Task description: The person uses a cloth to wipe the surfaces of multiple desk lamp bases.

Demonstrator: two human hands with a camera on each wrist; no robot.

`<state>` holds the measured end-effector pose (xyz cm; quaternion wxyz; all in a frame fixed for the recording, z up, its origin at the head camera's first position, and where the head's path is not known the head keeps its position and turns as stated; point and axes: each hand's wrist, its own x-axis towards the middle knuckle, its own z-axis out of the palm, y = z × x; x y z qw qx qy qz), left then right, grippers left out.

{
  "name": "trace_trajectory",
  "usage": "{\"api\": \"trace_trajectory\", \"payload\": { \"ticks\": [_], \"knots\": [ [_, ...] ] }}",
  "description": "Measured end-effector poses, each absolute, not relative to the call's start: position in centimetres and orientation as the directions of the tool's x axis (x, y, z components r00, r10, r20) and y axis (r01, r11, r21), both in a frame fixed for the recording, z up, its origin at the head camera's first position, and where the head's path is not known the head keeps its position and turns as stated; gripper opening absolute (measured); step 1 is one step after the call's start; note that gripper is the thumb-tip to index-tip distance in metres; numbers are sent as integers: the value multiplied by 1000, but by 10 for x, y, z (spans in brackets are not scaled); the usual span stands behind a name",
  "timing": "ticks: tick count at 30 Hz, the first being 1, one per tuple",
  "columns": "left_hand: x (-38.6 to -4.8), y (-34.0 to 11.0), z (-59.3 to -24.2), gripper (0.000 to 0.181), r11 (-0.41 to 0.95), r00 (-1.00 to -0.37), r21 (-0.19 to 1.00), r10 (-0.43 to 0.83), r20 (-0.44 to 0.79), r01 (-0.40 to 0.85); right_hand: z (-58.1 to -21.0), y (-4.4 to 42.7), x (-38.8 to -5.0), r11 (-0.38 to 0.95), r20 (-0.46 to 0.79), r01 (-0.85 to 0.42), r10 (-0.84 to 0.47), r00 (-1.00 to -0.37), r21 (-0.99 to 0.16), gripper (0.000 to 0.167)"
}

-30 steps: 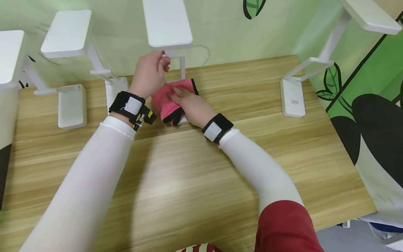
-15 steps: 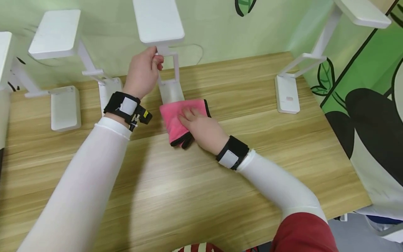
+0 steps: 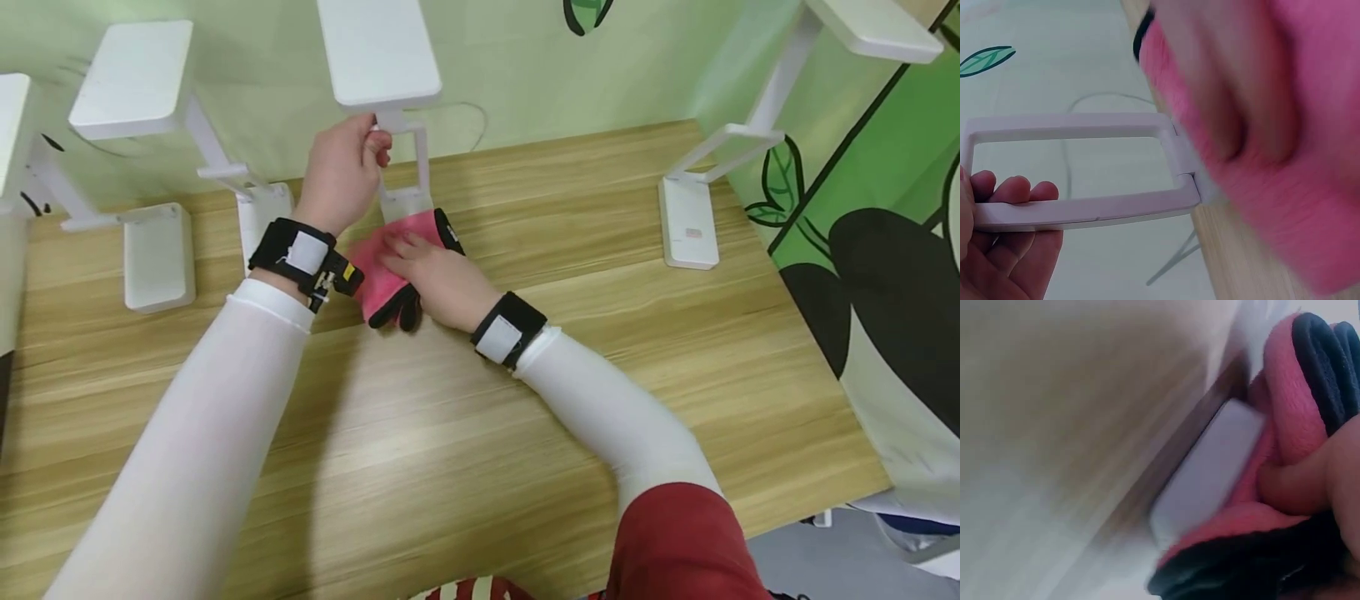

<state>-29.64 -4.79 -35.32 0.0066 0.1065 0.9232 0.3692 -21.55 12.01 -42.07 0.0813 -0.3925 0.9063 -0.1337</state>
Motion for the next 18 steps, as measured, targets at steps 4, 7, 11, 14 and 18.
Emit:
{"api": "trace_trajectory", "payload": {
  "ticks": [4, 7, 11, 14, 18],
  "knots": [
    [-297, -48, -354, 31, 699, -977, 688, 201, 71, 194, -426, 118, -237, 677, -45, -638, -698, -714, -368, 78],
    [-298, -48, -354, 31, 704, -975, 680, 208, 77, 204, -429, 119, -249, 702, -33, -596, -658, -753, -390, 80],
    [-299, -48, -353, 30, 707, -974, 676, 213, 72, 205, -430, 124, -253, 725, -25, -557, -618, -786, -404, 80],
    [-299, -48, -353, 29, 710, -976, 677, 209, 63, 196, -432, 132, -246, 738, -31, -541, -602, -798, -404, 80],
    [-299, -49, -354, 28, 708, -976, 680, 208, 61, 193, -428, 148, -228, 764, -65, -515, -580, -812, -388, 81]
  ]
}}
